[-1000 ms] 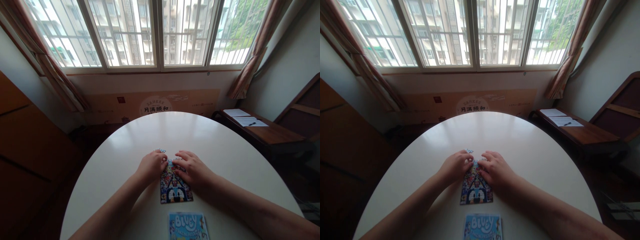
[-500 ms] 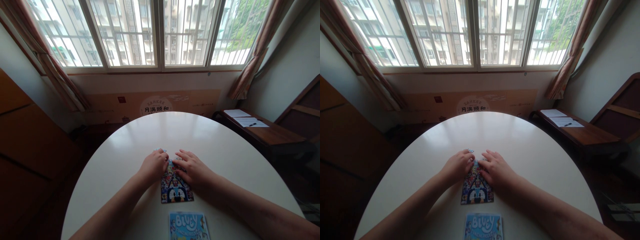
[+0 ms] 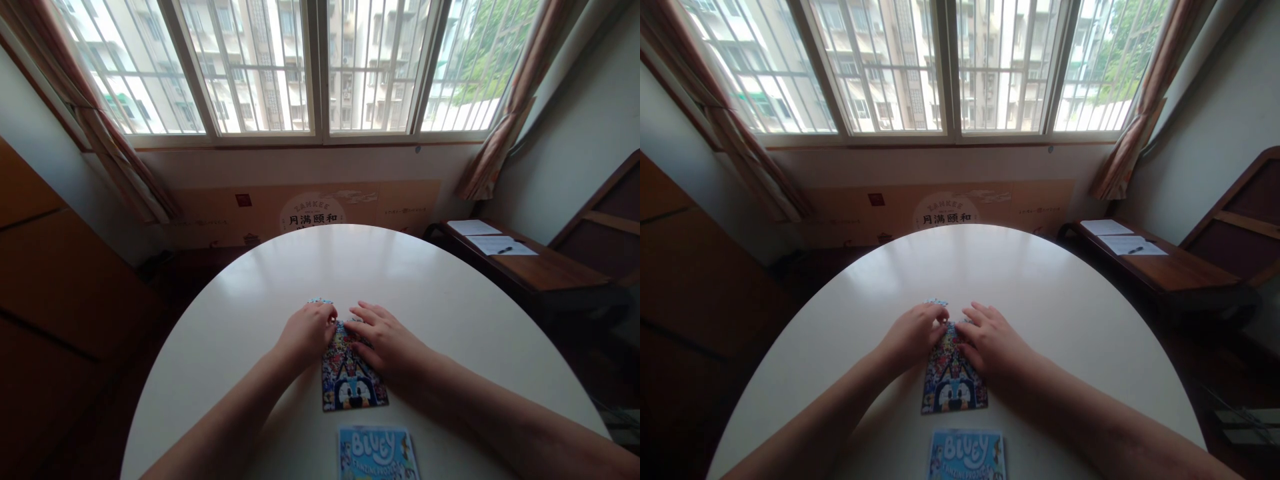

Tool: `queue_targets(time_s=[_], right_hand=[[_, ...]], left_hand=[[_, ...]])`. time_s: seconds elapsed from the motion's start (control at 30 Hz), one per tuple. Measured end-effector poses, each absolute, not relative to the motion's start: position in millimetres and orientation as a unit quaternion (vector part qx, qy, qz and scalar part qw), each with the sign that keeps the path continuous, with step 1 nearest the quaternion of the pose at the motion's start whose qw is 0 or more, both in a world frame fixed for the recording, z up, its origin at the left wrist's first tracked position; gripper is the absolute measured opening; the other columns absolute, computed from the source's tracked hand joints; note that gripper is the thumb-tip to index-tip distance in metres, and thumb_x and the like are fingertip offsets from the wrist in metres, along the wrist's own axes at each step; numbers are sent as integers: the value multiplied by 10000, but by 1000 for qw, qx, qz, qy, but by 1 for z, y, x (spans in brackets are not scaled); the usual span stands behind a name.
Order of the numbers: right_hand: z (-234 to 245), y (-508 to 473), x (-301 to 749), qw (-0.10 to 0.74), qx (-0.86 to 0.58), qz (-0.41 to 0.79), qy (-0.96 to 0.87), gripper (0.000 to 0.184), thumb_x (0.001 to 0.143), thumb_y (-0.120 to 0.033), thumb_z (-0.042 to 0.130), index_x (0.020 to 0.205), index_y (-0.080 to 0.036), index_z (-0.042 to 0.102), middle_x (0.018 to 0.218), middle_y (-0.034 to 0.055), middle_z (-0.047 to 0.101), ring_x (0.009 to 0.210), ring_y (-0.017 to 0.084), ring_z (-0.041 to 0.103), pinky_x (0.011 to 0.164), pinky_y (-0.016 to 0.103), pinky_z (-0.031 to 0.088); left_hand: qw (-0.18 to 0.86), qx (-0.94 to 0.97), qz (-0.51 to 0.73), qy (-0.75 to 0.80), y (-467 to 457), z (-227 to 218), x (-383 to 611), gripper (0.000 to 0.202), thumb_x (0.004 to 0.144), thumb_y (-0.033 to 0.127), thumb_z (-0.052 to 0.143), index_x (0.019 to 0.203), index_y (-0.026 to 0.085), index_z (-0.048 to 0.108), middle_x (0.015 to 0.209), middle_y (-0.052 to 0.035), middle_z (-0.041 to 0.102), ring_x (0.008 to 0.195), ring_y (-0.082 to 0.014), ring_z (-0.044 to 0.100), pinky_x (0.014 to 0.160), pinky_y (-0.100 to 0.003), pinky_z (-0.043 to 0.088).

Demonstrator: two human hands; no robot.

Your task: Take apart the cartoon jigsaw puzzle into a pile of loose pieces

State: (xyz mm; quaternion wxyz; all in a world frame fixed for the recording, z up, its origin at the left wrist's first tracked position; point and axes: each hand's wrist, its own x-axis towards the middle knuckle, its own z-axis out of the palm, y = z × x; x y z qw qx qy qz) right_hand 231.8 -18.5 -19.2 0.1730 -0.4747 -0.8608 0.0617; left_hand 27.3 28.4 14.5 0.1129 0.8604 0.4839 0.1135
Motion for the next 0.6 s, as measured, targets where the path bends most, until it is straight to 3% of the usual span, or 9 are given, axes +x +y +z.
queue_targets(time_s=[0.3,0.6], right_hand=[[-18,-20,231,176,-474,71,-860,395,953,-305,557,1329,-205,625,1460,134,521,1402,337,419,1161,564,346],[-18,-19,232,165,-476,71,-861,396,976,-337,523,1344,-223,615,1461,105,521,1398,344,417,1164,566,333]], left_hand=[[122,866,124,469,29,18,25,279,847,142,618,1086,225,736,1066,-52,762,1028,-254,681,912,-375,520],[97,862,141,476,33,21,21,179,894,185,627,979,237,776,1025,-45,771,1006,-250,689,902,-355,521]])
